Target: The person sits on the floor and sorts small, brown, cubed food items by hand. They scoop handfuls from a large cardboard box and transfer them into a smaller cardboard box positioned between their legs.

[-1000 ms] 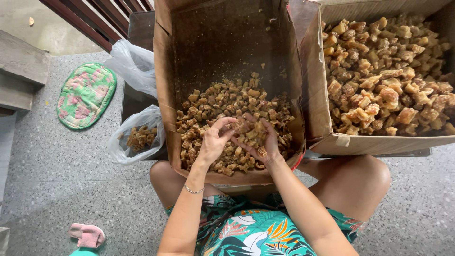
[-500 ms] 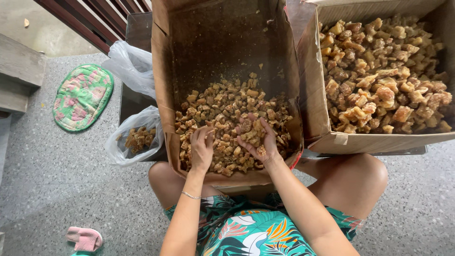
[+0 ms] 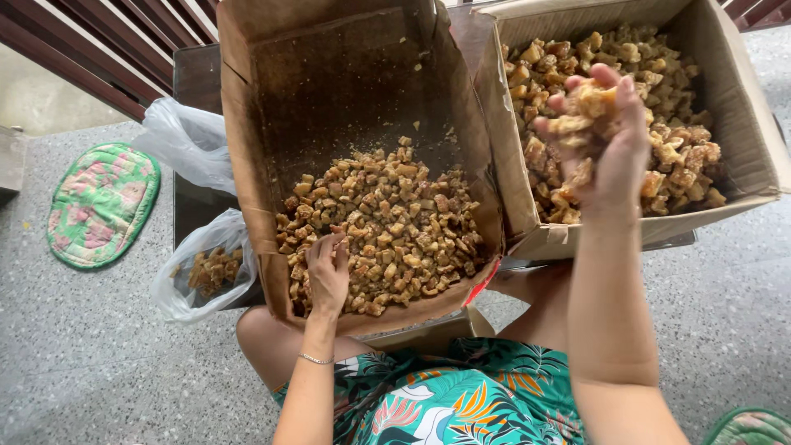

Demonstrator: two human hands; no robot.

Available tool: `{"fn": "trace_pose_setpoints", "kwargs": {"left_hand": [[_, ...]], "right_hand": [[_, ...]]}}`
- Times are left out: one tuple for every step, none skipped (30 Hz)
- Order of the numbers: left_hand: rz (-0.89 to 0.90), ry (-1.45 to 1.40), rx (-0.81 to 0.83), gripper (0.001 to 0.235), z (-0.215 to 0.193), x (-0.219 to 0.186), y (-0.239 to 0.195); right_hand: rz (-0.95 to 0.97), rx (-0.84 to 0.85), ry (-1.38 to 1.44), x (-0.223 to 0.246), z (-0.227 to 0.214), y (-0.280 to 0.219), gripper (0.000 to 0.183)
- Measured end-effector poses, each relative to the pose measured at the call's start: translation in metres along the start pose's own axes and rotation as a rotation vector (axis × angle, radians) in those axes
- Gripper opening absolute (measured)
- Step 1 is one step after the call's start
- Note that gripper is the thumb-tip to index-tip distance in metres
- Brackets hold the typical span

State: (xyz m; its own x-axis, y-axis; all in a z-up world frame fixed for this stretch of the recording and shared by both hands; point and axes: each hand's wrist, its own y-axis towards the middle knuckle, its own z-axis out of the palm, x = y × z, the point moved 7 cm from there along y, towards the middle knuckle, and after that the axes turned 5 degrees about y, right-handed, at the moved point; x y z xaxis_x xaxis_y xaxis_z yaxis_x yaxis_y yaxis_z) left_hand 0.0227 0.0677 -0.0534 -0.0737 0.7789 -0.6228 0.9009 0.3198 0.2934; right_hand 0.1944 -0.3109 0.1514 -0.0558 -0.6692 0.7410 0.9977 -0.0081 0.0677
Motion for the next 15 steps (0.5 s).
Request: {"fn": "trace_pose_setpoints", "kwargs": {"left_hand": [[-0.001, -0.007, -0.003, 0.022, 0.0, 0.001, 0.001], [-0.002, -0.014, -0.008, 0.022, 0.0, 0.001, 0.002], [-0.004, -0.012, -0.009, 0.021, 0.0, 0.002, 0.002], [-0.007, -0.007, -0.009, 0.02, 0.0, 0.002, 0.003], [-0.009, -0.003, -0.01, 0.02, 0.0, 0.002, 0.004], [-0.002, -0.003, -0.011, 0.019, -0.001, 0.002, 0.004], [0.005, -0.004, -0.013, 0.019, -0.001, 0.001, 0.003], [0.013, -0.004, -0.015, 0.019, -0.002, 0.001, 0.003], [0.013, -0.006, -0.019, 0.019, -0.004, 0.0, 0.002], [0.014, -0.011, -0.024, 0.019, -0.005, -0.001, 0.002], [0.014, -0.016, -0.029, 0.019, -0.006, -0.002, 0.001], [0.012, -0.02, -0.034, 0.02, -0.007, -0.003, 0.002], [0.01, -0.024, -0.039, 0.021, -0.007, -0.003, 0.003], [0.005, -0.028, -0.043, 0.022, -0.008, -0.003, 0.003], [-0.008, -0.026, -0.039, 0.022, -0.007, -0.002, 0.003]], "right_hand": [[-0.005, -0.034, -0.134, 0.009, -0.012, 0.003, 0.03], [-0.009, -0.067, -0.266, 0.016, -0.024, 0.006, 0.028], [-0.013, -0.1, -0.399, 0.018, -0.036, 0.009, 0.027], [-0.013, -0.087, -0.41, 0.016, -0.046, 0.01, 0.026], [-0.012, -0.074, -0.422, 0.012, -0.055, 0.01, 0.025], [-0.01, -0.061, -0.433, 0.007, -0.063, 0.01, 0.025], [-0.094, -0.078, -0.558, 0.009, -0.07, 0.009, 0.024], [-0.178, -0.097, -0.682, 0.011, -0.075, 0.008, 0.024], [-0.263, -0.117, -0.806, 0.014, -0.078, 0.005, 0.024], [-0.291, -0.065, -1.073, 0.012, -0.076, 0.004, 0.026], [-0.316, -0.009, -1.34, 0.01, -0.072, 0.002, 0.029], [-0.34, 0.053, -1.606, 0.006, -0.069, -0.001, 0.033], [-0.269, 0.078, -1.686, -0.002, -0.072, -0.005, 0.031], [-0.194, 0.106, -1.764, -0.012, -0.074, -0.012, 0.03], [-0.117, 0.134, -1.841, -0.019, -0.076, -0.018, 0.03]]}}
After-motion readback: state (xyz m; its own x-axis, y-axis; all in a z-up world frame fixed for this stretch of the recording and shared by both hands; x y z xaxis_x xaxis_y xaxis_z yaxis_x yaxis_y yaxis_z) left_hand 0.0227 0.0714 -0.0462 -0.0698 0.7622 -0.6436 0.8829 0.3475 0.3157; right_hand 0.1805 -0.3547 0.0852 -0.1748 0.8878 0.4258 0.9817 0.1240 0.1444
